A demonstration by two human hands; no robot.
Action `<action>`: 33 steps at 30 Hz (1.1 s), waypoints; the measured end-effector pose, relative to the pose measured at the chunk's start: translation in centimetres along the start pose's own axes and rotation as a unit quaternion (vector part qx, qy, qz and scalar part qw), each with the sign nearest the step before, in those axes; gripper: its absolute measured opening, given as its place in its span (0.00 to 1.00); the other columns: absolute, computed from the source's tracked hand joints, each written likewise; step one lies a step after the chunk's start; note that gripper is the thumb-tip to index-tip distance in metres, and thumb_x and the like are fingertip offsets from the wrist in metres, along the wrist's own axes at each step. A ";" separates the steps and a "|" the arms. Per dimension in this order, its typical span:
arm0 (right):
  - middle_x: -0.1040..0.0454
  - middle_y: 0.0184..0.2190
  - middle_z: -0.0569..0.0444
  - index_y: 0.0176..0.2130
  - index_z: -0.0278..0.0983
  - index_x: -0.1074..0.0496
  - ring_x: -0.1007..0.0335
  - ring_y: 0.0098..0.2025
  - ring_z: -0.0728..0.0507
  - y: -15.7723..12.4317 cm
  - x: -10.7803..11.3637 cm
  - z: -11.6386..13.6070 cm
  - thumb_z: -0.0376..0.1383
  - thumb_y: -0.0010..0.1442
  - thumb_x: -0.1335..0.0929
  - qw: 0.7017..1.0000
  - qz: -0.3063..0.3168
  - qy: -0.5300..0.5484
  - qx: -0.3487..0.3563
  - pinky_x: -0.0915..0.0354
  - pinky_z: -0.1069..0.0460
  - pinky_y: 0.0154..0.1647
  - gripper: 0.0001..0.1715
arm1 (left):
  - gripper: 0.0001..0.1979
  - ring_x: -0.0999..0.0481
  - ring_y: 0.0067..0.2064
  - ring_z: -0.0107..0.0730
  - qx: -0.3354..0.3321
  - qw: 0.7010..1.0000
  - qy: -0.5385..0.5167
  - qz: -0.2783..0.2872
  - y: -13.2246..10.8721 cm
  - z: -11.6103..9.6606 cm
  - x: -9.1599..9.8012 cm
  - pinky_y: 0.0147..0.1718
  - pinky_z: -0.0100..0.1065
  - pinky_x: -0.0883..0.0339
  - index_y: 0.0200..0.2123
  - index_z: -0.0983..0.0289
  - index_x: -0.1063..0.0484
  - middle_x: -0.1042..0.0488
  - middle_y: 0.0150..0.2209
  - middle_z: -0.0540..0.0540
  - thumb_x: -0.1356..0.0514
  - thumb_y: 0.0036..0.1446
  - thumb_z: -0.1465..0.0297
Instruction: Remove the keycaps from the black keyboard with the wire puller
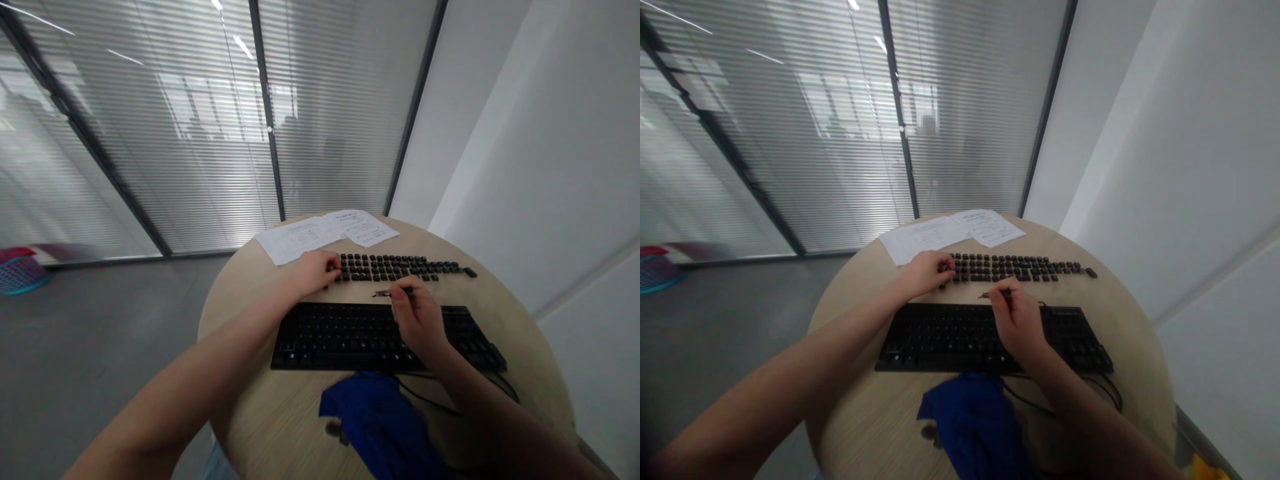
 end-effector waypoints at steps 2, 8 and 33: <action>0.35 0.18 0.60 0.35 0.40 0.32 0.38 0.18 0.48 -0.7 -0.2 -1.4 0.44 0.72 0.36 1.000 0.008 -0.001 -0.017 0.44 0.53 0.21 0.14 | 0.03 0.22 0.41 0.39 -0.019 0.999 0.024 0.015 0.0 -0.8 -1.2 0.43 0.39 0.33 0.36 0.60 0.21 0.18 0.37 0.53 0.36 0.57 0.70; 0.34 0.18 0.61 0.34 0.40 0.31 0.37 0.17 0.48 -1.3 -1.2 -1.7 0.41 0.70 0.36 0.999 0.042 -0.004 -0.005 0.42 0.54 0.20 0.13 | 0.04 0.23 0.46 0.44 -0.070 0.990 0.104 0.058 -0.7 -1.1 -3.6 0.52 0.46 0.39 0.35 0.60 0.22 0.17 0.38 0.54 0.37 0.58 0.70; 0.33 0.19 0.61 0.36 0.40 0.29 0.36 0.18 0.48 -2.4 -1.9 -2.0 0.43 0.72 0.35 0.996 0.084 0.027 -0.016 0.41 0.54 0.20 0.14 | 0.07 0.24 0.48 0.48 -0.045 0.985 0.135 0.100 -1.0 0.3 -4.0 0.53 0.49 0.39 0.40 0.56 0.19 0.18 0.38 0.54 0.36 0.59 0.65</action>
Point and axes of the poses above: each hand's wrist, its own y-axis towards the middle knuckle, its own x-axis out of the back of the hand, z = x × y, the point moved 10 cm from there along y, towards the middle knuckle
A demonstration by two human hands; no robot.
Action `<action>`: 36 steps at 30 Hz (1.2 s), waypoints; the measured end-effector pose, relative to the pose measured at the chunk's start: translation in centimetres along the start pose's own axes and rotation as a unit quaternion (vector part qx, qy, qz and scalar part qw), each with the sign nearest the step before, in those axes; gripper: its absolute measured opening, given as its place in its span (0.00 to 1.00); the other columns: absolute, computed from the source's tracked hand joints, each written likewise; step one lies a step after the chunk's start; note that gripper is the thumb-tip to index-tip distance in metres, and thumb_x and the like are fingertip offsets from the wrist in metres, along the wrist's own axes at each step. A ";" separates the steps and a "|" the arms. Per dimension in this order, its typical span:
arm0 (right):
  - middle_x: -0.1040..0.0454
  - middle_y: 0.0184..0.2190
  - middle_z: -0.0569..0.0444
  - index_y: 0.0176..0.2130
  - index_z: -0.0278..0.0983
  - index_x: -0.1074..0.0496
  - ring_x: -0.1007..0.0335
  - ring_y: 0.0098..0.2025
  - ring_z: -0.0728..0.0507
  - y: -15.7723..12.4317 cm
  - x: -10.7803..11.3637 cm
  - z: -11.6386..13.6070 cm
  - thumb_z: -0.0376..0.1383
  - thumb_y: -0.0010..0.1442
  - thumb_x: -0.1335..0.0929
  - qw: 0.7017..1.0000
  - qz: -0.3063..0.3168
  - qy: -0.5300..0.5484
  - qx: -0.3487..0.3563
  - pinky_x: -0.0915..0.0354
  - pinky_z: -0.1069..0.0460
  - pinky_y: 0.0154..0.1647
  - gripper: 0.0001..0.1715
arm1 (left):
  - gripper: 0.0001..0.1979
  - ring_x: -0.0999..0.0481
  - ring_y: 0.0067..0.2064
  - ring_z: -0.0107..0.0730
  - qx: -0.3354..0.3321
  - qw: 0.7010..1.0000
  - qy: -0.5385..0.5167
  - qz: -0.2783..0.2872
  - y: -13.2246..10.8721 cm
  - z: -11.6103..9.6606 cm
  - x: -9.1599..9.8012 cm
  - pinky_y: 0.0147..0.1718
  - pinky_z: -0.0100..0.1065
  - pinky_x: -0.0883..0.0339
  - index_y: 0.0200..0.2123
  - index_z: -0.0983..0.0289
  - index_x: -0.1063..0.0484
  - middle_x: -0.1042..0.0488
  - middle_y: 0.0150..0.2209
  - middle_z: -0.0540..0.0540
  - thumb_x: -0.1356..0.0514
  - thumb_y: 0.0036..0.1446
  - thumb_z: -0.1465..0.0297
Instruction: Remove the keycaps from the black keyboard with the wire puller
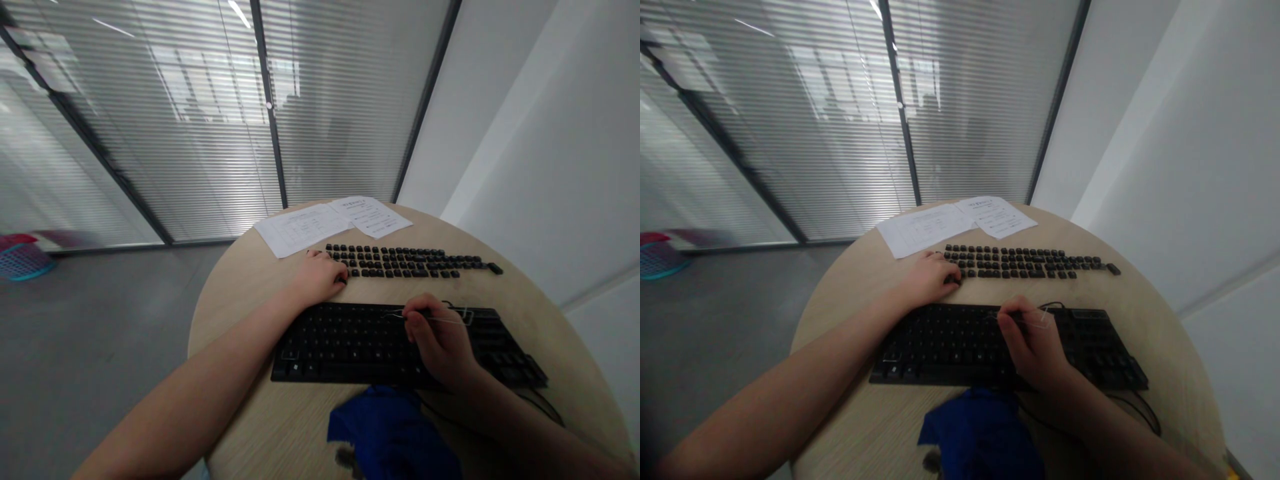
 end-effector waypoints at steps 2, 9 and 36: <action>0.33 0.19 0.60 0.36 0.40 0.29 0.36 0.18 0.48 0.0 0.0 -0.1 0.43 0.72 0.35 1.000 0.001 -0.001 -0.005 0.41 0.54 0.21 0.14 | 0.06 0.24 0.48 0.47 -0.001 1.000 -0.001 -0.009 0.0 0.0 0.1 0.52 0.48 0.39 0.39 0.57 0.19 0.18 0.38 0.55 0.36 0.59 0.66; 0.33 0.18 0.60 0.35 0.40 0.29 0.35 0.18 0.48 -0.1 -0.1 -0.5 0.44 0.72 0.35 1.000 0.002 0.003 -0.019 0.41 0.54 0.20 0.15 | 0.09 0.24 0.49 0.47 -0.015 1.000 -0.015 -0.019 -0.2 0.0 0.3 0.51 0.47 0.38 0.43 0.56 0.19 0.17 0.40 0.54 0.36 0.59 0.67; 0.33 0.23 0.59 0.40 0.39 0.29 0.39 0.22 0.49 -0.9 -4.4 -0.4 0.52 0.74 0.38 0.977 0.118 0.154 -0.092 0.41 0.55 0.23 0.21 | 0.19 0.36 0.24 0.28 -0.019 0.985 -0.173 -0.018 -2.9 -1.1 5.5 0.29 0.35 0.47 0.22 0.61 0.29 0.33 0.19 0.47 0.42 0.64 0.61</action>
Point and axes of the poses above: each hand's wrist, its own y-axis towards the middle knuckle, its own x-axis out of the back of the hand, z = x × y, the point moved 10 cm from there along y, towards the middle knuckle
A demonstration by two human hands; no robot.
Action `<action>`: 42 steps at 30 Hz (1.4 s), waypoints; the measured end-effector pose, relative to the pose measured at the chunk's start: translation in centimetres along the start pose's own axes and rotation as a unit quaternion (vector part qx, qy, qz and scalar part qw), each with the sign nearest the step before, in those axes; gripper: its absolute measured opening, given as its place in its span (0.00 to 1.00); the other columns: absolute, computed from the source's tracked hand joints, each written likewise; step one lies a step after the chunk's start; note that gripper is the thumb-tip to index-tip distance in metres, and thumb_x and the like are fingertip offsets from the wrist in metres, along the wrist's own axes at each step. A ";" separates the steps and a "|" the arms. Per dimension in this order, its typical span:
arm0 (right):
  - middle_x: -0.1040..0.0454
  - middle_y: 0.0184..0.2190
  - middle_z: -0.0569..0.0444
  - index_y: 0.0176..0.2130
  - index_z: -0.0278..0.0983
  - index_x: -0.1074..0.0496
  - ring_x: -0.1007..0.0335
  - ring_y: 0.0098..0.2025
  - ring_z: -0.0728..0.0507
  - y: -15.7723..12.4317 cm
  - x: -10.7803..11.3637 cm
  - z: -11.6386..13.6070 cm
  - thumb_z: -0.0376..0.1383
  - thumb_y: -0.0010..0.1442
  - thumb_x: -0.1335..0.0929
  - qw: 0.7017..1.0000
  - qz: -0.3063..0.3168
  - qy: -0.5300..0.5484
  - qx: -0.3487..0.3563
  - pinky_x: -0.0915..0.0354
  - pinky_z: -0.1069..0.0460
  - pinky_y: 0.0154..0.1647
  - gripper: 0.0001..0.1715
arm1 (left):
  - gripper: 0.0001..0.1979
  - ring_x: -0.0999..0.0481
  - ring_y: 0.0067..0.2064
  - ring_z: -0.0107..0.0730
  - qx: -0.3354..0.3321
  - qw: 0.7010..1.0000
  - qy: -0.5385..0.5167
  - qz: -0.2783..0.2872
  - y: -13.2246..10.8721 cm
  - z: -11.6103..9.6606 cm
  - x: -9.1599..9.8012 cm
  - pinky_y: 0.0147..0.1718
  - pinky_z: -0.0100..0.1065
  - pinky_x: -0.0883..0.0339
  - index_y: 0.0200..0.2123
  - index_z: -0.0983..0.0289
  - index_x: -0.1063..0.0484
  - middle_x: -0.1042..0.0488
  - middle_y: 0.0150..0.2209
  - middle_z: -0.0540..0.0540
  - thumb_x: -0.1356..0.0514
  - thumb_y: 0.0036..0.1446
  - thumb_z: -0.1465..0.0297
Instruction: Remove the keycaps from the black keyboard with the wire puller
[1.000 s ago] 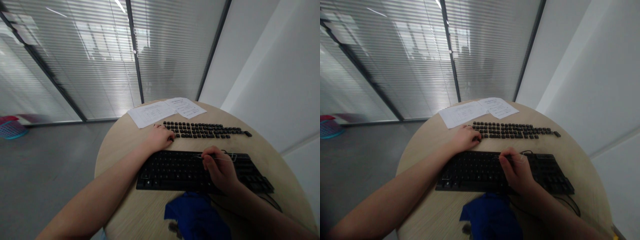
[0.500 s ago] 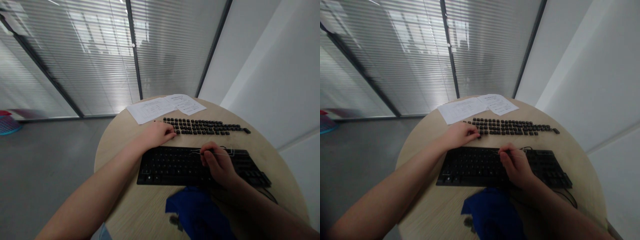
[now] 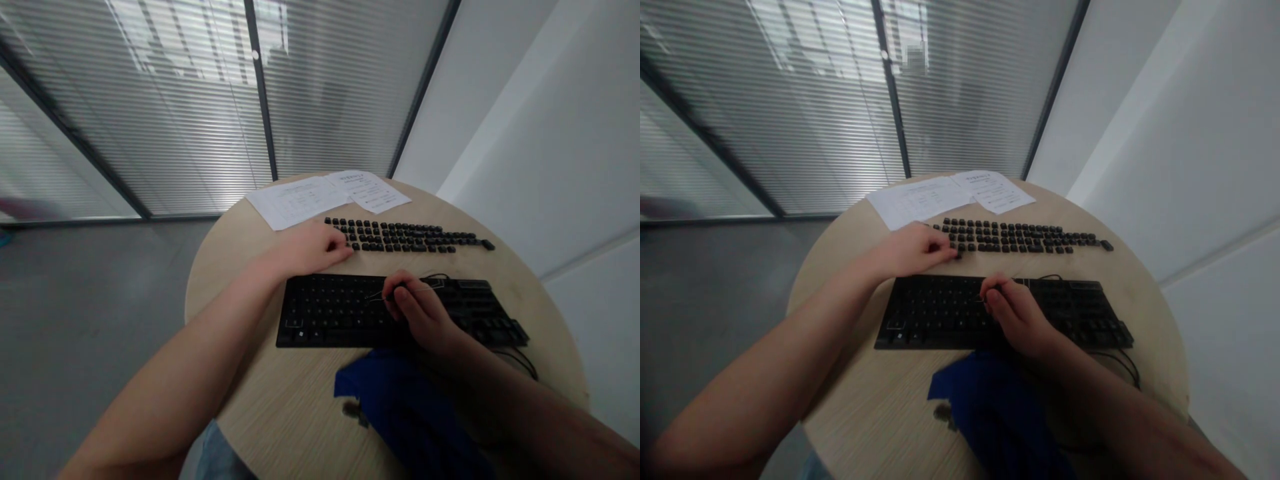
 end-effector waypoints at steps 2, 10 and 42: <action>0.34 0.23 0.60 0.39 0.39 0.30 0.40 0.22 0.50 0.1 -0.8 0.0 0.53 0.73 0.38 1.000 0.013 0.020 -0.021 0.42 0.55 0.22 0.23 | 0.15 0.34 0.24 0.27 -0.047 0.995 -0.006 0.087 -0.1 -1.4 -2.7 0.29 0.35 0.46 0.23 0.61 0.27 0.30 0.21 0.47 0.38 0.60 0.62; 0.33 0.25 0.58 0.39 0.38 0.31 0.42 0.23 0.50 0.1 -3.4 0.8 0.56 0.73 0.39 0.996 0.082 0.005 -0.036 0.43 0.55 0.23 0.26 | 0.07 0.31 0.26 0.30 -0.067 0.981 -0.019 0.183 -0.7 -2.3 -5.9 0.30 0.36 0.43 0.25 0.59 0.23 0.27 0.22 0.47 0.33 0.53 0.64; 0.31 0.27 0.58 0.38 0.39 0.32 0.36 0.25 0.49 -0.5 -4.6 1.1 0.40 0.72 0.37 0.987 0.139 -0.083 0.007 0.41 0.54 0.26 0.10 | 0.07 0.29 0.29 0.29 -0.064 0.973 -0.014 0.220 -0.7 -1.8 -6.8 0.30 0.34 0.45 0.29 0.61 0.22 0.23 0.26 0.48 0.33 0.54 0.64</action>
Point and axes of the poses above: each hand's wrist, its own y-axis towards the middle knuckle, its own x-axis out of the back of the hand, z = x × y, the point moved 10 cm from there along y, towards the middle knuckle
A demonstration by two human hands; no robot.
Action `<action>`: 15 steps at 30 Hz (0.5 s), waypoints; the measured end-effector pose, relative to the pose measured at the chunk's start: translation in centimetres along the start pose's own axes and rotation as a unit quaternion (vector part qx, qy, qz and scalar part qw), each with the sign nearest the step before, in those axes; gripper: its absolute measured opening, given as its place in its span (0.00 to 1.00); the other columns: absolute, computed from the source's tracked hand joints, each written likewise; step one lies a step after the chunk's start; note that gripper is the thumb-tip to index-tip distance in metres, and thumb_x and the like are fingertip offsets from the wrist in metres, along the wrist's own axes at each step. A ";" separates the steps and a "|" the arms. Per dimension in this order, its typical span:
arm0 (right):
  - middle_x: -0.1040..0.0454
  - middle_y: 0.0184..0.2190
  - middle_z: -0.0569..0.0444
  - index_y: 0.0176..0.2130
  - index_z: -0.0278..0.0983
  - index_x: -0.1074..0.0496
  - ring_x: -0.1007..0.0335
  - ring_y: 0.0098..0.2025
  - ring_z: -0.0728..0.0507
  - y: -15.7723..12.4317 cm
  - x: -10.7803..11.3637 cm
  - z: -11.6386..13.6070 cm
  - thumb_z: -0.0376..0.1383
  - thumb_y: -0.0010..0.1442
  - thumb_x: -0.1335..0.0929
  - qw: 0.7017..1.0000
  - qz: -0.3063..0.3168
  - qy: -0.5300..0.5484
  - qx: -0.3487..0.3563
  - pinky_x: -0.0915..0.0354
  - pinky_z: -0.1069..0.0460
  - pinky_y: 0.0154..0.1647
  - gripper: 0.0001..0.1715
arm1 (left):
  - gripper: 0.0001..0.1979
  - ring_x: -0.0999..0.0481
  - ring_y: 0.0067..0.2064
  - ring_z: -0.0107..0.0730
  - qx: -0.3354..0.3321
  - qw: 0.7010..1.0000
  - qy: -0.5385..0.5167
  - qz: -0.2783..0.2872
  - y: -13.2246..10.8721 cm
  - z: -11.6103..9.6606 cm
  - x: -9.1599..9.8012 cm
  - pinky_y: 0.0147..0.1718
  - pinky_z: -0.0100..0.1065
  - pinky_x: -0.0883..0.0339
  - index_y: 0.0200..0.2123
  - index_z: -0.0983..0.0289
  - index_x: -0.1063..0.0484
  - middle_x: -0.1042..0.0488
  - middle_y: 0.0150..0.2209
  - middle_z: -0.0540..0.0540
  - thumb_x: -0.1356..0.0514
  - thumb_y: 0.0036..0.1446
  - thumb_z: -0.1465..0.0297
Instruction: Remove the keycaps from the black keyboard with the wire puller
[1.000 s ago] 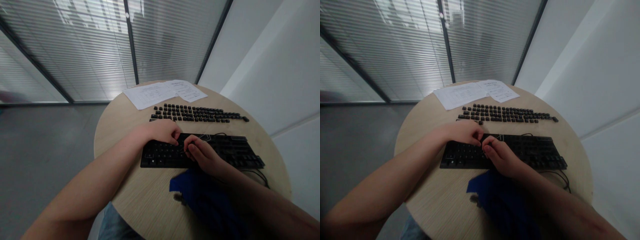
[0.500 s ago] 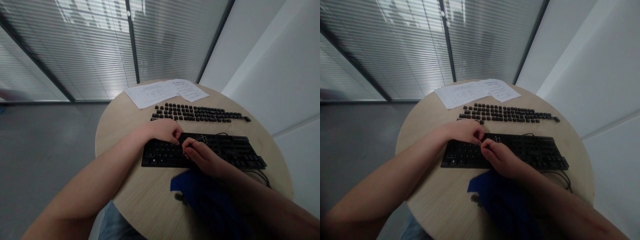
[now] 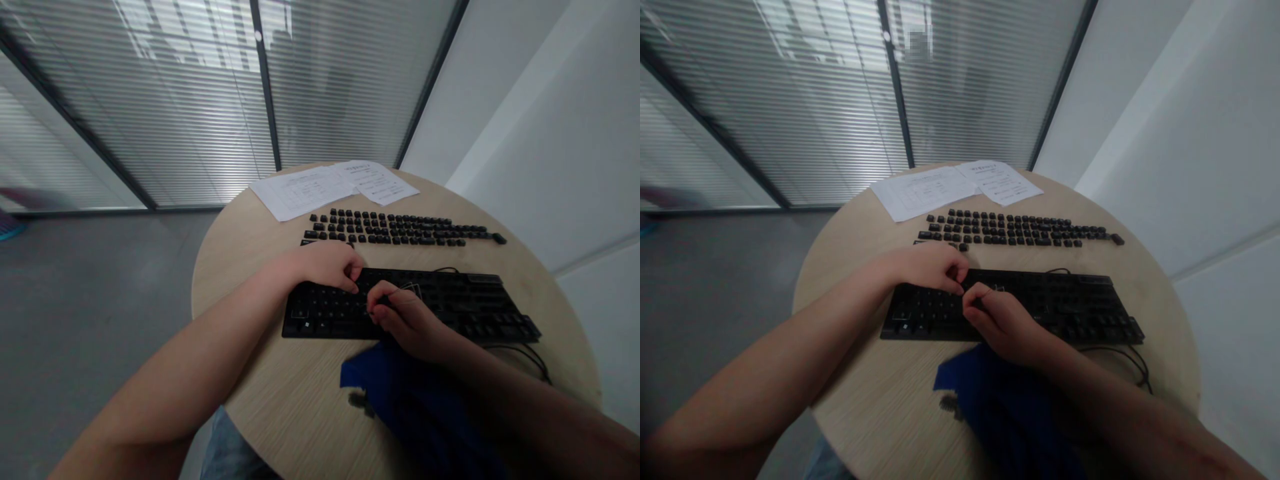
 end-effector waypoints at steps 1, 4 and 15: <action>0.31 0.26 0.58 0.38 0.40 0.32 0.37 0.24 0.49 0.0 0.1 -0.4 0.42 0.73 0.37 0.999 -0.007 0.031 -0.006 0.41 0.55 0.25 0.11 | 0.07 0.29 0.29 0.29 0.002 1.000 -0.002 0.000 0.0 0.1 0.0 0.30 0.33 0.45 0.29 0.61 0.23 0.24 0.26 0.48 0.33 0.53 0.64; 0.34 0.23 0.61 0.39 0.41 0.35 0.39 0.20 0.50 -0.1 1.2 -1.9 0.51 0.74 0.39 0.984 -0.083 0.152 -0.032 0.42 0.55 0.21 0.18 | 0.07 0.29 0.29 0.29 0.008 1.000 -0.010 0.000 0.0 0.3 -0.1 0.30 0.34 0.45 0.29 0.61 0.23 0.24 0.26 0.48 0.33 0.52 0.64; 0.34 0.23 0.61 0.39 0.40 0.34 0.41 0.20 0.51 -0.8 3.2 -1.5 0.53 0.73 0.37 0.972 -0.176 0.150 -0.026 0.43 0.56 0.21 0.20 | 0.09 0.28 0.28 0.26 -0.071 0.981 -0.171 -0.056 -0.5 -0.7 1.8 0.31 0.30 0.38 0.34 0.64 0.21 0.24 0.27 0.49 0.38 0.61 0.64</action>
Point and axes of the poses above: each hand's wrist, its own y-axis towards the middle knuckle, its own x-axis out of the back of the hand, z = x × y, the point moved 10 cm from there along y, towards the middle knuckle
